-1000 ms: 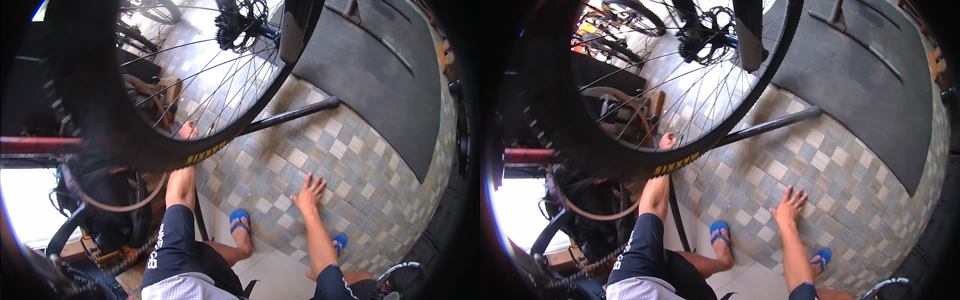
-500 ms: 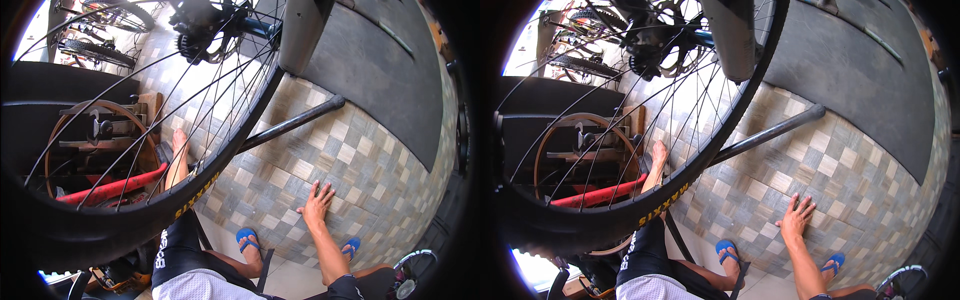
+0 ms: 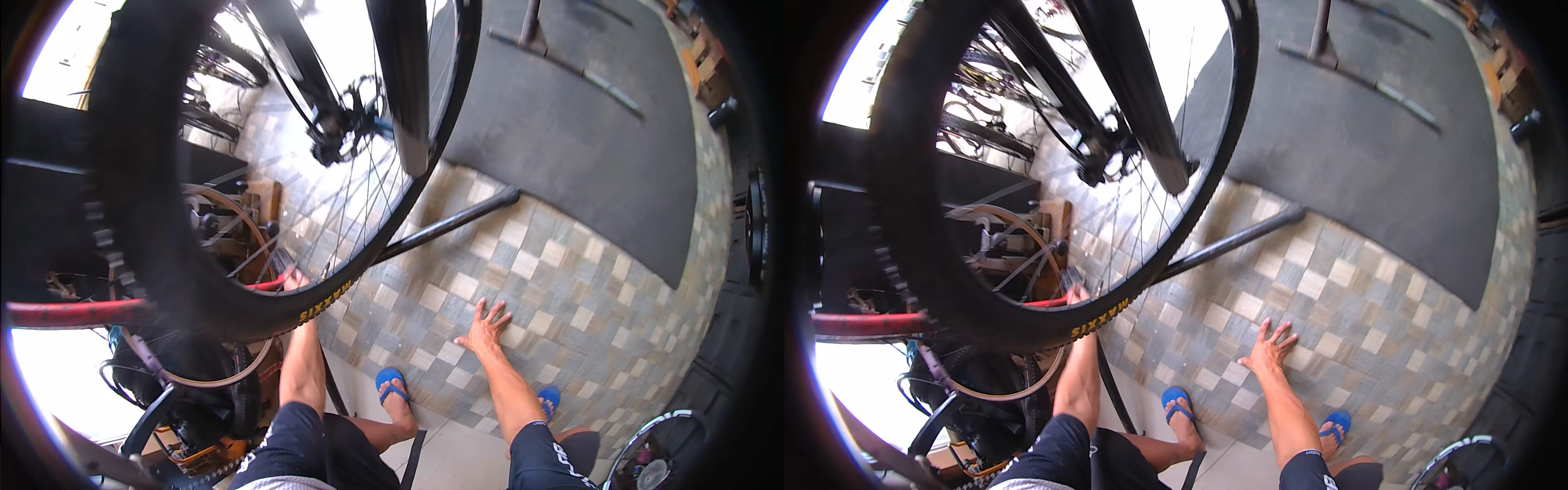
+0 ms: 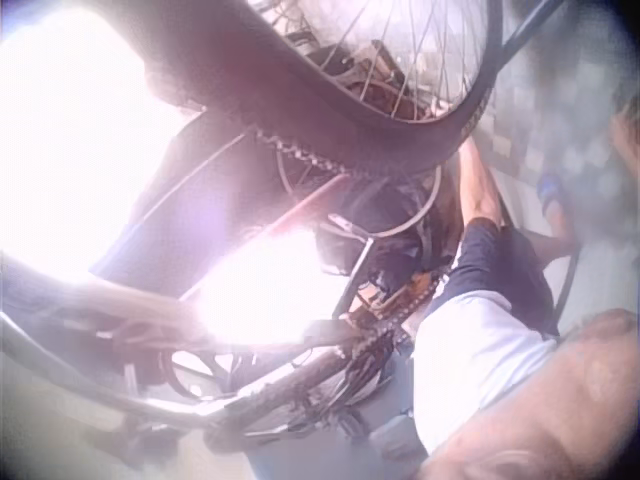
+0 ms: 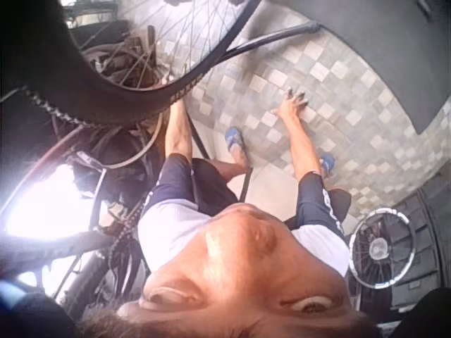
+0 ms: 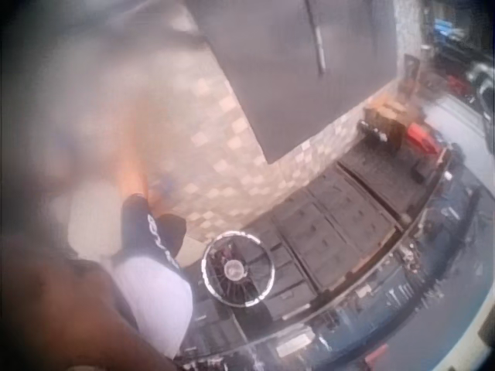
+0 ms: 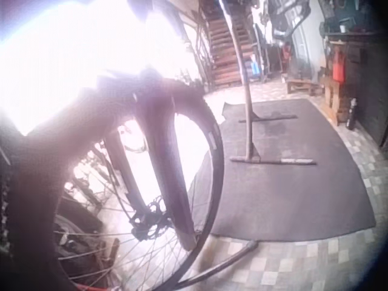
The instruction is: The person removes a bicycle chain from the rear derailleur and cassette, then uses a chain tool to break the chain. They route the chain through the derailleur and around the cassette, then use the chain tool to reconnect the chain links.
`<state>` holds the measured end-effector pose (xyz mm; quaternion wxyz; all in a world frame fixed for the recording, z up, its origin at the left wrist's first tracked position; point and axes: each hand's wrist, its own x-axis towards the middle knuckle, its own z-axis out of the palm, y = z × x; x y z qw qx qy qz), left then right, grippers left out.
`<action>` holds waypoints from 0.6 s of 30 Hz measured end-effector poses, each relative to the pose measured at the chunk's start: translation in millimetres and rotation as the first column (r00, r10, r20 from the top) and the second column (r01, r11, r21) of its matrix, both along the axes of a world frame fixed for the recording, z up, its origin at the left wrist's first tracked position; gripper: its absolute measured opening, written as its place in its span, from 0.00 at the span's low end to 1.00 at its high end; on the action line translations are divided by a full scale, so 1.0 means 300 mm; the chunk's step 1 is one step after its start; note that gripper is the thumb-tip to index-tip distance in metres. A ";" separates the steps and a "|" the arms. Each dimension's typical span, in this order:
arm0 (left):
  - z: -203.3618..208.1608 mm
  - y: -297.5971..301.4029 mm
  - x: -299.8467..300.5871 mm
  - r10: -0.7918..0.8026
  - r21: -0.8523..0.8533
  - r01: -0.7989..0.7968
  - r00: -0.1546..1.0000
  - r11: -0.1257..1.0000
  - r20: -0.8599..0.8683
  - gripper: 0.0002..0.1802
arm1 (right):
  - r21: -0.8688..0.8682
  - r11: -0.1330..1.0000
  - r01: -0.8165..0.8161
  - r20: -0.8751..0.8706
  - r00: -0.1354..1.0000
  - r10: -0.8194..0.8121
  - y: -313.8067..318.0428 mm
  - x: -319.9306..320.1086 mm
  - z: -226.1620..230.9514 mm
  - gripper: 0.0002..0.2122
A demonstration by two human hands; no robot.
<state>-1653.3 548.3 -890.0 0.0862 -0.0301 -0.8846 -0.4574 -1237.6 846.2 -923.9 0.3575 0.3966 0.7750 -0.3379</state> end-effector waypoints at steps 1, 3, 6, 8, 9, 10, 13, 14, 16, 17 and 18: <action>-0.050 0.118 0.122 0.026 0.295 -0.052 0.995 0.954 0.092 0.20 | -0.092 0.994 0.053 -0.036 0.998 -0.056 0.100 0.094 -0.055 0.55; -0.118 0.407 0.548 0.230 0.201 -0.382 0.819 0.902 0.526 0.13 | -0.201 0.962 0.183 -0.105 0.973 -0.207 0.360 0.418 -0.093 0.45; 0.091 0.247 0.894 0.247 0.071 -0.314 0.851 0.947 0.463 0.05 | -0.313 0.947 0.073 -0.242 0.958 -0.154 0.351 0.436 0.152 0.40; 0.241 0.337 1.173 -0.059 0.140 -0.040 0.770 0.989 0.635 0.06 | -0.405 0.913 0.054 -0.318 0.928 -0.196 0.337 0.521 0.292 0.34; 0.326 0.375 1.286 -0.110 0.142 0.008 0.677 0.990 0.728 0.07 | -0.538 0.835 0.118 -0.325 0.885 -0.334 0.298 0.530 0.375 0.30; 0.419 0.444 1.413 -0.214 0.256 0.013 0.592 0.966 0.777 0.09 | -0.651 0.737 0.182 -0.298 0.831 -0.469 0.273 0.554 0.461 0.27; 0.785 0.578 1.684 -0.386 0.412 0.043 0.449 0.910 0.806 0.11 | -0.732 0.636 0.245 -0.232 0.788 -0.570 0.207 0.586 0.813 0.23; 0.909 0.601 1.743 -0.401 0.440 0.010 0.431 0.898 0.808 0.13 | -0.743 0.632 0.221 -0.262 0.772 -0.579 0.183 0.612 0.927 0.24; 1.131 0.607 1.785 -0.415 0.482 -0.052 0.436 0.874 0.799 0.11 | -0.727 0.683 0.067 -0.458 0.695 -0.555 0.151 0.617 1.152 0.20; 1.208 0.588 1.793 -0.415 0.500 -0.088 0.444 0.862 0.794 0.11 | -0.721 0.693 0.018 -0.523 0.642 -0.561 0.131 0.622 1.259 0.19; 1.283 0.566 1.798 -0.416 0.517 -0.123 0.451 0.847 0.789 0.11 | -0.710 0.703 -0.029 -0.583 0.584 -0.565 0.115 0.627 1.363 0.18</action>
